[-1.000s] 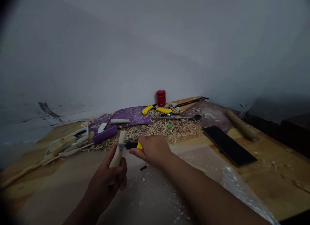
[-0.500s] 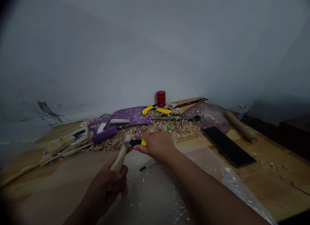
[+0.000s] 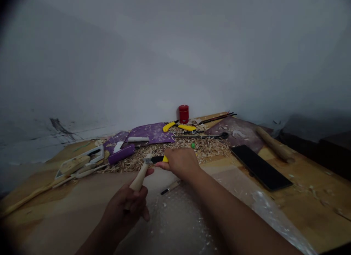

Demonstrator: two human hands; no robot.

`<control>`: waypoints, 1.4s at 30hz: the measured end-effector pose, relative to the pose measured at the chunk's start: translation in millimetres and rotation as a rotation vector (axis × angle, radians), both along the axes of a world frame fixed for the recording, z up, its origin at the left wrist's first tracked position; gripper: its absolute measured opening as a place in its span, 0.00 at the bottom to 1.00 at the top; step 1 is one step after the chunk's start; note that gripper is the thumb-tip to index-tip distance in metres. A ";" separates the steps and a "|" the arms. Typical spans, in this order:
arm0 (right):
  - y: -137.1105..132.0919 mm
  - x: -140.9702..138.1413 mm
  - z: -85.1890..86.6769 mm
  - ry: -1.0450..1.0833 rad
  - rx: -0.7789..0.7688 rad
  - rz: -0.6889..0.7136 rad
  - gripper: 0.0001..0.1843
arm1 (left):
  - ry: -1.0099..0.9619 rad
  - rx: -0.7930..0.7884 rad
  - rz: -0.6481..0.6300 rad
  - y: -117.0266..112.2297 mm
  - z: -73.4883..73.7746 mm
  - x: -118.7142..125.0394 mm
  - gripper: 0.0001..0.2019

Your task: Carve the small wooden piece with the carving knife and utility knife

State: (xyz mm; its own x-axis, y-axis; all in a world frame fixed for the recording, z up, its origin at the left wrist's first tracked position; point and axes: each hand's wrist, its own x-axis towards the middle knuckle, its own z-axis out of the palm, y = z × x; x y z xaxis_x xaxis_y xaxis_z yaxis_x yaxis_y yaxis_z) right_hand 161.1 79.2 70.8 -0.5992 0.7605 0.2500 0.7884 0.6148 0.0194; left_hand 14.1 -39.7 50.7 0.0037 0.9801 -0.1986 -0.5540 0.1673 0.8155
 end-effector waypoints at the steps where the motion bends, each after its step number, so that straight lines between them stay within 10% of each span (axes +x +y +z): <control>1: -0.6 -1.4 -0.4 -0.001 -0.002 -0.008 0.31 | -0.012 -0.002 -0.001 0.6 -0.3 -0.5 0.30; 13: 31.2 37.3 10.8 0.070 -0.033 -0.390 0.35 | 0.103 0.030 -0.120 -11.6 6.3 8.6 0.31; 24: -5.8 -17.7 -29.7 0.232 -0.170 0.246 0.21 | 0.677 0.088 0.260 -2.0 4.1 -1.8 0.18; 42: -0.9 -3.8 -21.9 0.936 -0.052 0.436 0.07 | 0.943 0.109 0.135 10.9 -16.7 -9.9 0.22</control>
State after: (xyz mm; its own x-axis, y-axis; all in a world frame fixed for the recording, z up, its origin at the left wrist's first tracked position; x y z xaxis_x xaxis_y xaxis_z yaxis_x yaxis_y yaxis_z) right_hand 157.3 78.3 48.9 -0.4076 0.5472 0.7310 0.1831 0.8333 -0.5216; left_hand 4.2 -28.8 34.0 -0.2256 0.9737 0.0307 0.3292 0.0465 0.9431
